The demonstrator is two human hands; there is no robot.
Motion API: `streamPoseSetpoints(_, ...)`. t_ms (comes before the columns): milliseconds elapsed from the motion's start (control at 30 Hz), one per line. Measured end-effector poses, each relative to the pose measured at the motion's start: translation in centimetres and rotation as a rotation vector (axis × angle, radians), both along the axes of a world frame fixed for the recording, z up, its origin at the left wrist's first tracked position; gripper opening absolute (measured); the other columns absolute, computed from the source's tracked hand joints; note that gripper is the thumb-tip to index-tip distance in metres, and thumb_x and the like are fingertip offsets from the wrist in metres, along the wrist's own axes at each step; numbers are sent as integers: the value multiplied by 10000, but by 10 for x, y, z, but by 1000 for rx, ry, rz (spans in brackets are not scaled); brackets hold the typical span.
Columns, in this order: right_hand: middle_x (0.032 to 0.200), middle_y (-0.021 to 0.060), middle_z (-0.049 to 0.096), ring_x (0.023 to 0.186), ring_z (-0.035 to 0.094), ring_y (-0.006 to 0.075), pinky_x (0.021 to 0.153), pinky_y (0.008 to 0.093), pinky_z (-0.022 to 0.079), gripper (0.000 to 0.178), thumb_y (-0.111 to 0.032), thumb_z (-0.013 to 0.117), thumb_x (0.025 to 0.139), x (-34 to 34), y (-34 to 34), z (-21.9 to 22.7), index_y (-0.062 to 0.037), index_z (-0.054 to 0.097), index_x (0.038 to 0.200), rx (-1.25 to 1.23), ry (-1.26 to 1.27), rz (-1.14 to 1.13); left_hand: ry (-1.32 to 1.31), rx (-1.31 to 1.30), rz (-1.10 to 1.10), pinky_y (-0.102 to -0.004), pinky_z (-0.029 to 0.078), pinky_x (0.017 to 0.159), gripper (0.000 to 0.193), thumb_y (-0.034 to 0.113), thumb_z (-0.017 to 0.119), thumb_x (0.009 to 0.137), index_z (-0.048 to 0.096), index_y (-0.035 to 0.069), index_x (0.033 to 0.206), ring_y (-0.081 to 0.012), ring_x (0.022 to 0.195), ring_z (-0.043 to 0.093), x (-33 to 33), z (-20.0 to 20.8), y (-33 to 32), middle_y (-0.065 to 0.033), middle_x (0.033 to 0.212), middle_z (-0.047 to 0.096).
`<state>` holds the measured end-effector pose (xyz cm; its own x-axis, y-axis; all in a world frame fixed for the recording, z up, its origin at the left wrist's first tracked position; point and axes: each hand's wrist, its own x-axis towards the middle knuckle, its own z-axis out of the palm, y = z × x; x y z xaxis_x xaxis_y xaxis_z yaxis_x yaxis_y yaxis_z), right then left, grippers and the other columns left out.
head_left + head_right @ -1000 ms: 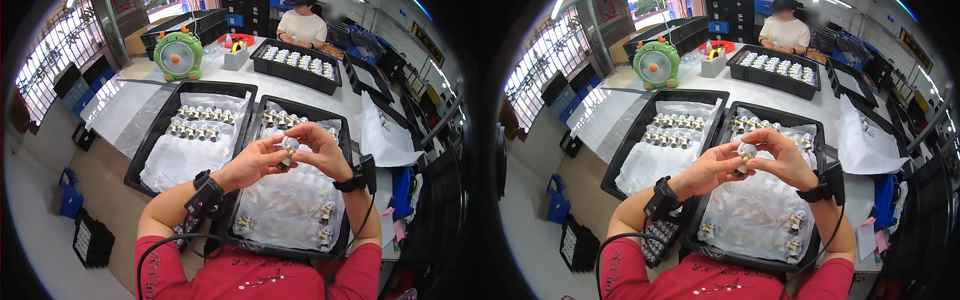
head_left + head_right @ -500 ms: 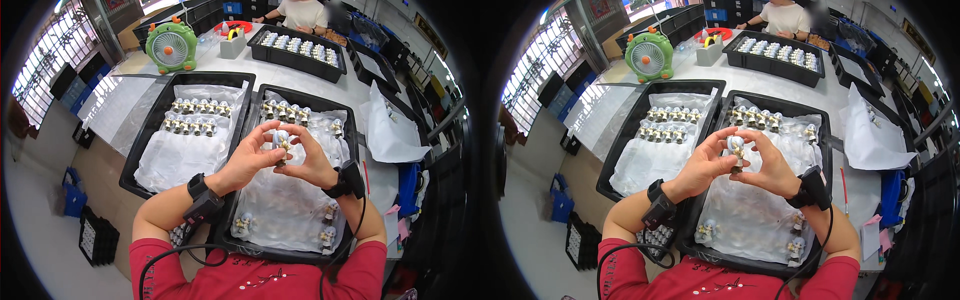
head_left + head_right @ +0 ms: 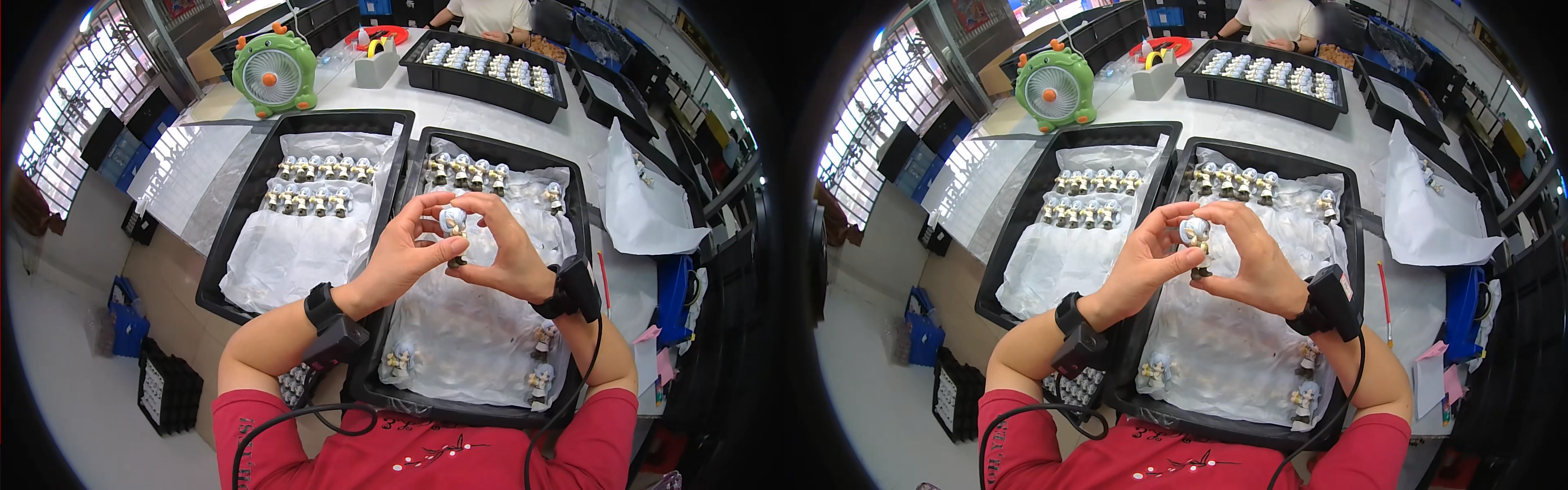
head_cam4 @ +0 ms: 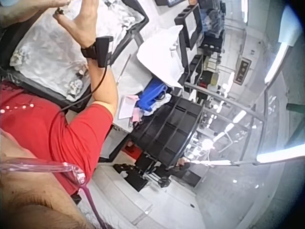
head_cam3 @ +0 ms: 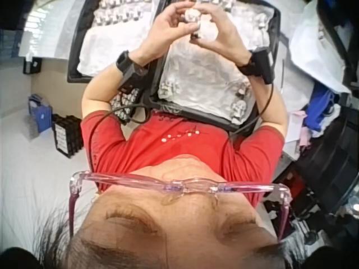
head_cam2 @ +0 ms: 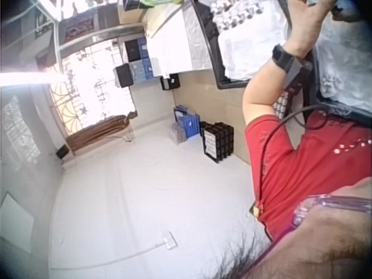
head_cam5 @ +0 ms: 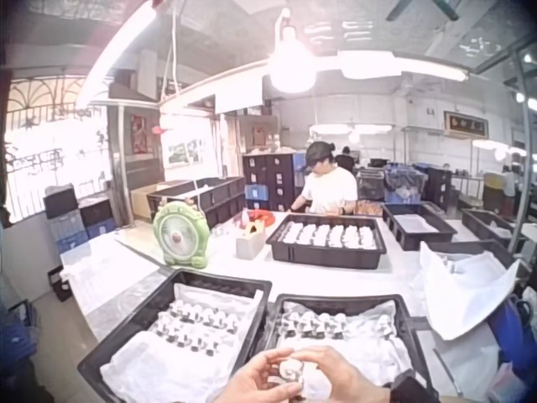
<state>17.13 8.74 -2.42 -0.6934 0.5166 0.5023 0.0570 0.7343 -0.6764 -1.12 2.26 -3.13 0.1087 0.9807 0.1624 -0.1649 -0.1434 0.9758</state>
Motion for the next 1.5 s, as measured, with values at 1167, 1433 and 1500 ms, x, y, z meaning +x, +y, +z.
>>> streamPoseSetpoints(1167,1148,118,501,1074,507,257,799,317,578,775,56,738,629,2,-9,8,-96,421,1320,198,233,-108,-506,-291,-379,-393,458,958,429,272,338,1020,317,54,1389,-282,1164,526,5,2,7,-139,1333,452)
streamPoseSetpoints(1433,1187,114,543,1118,518,275,943,375,419,709,-66,790,667,4,-8,3,-79,436,1281,179,167,-125,-418,-223,-187,-363,489,884,369,168,582,924,462,55,1254,-214,986,608,-12,19,11,-91,1119,576)
streamPoseSetpoints(1500,1195,109,550,1119,531,258,918,372,433,730,-94,799,685,8,-6,1,-71,412,1304,204,147,-118,-377,-60,0,-351,504,854,310,147,592,914,491,39,1187,-193,943,623,-41,36,25,-80,1061,599)
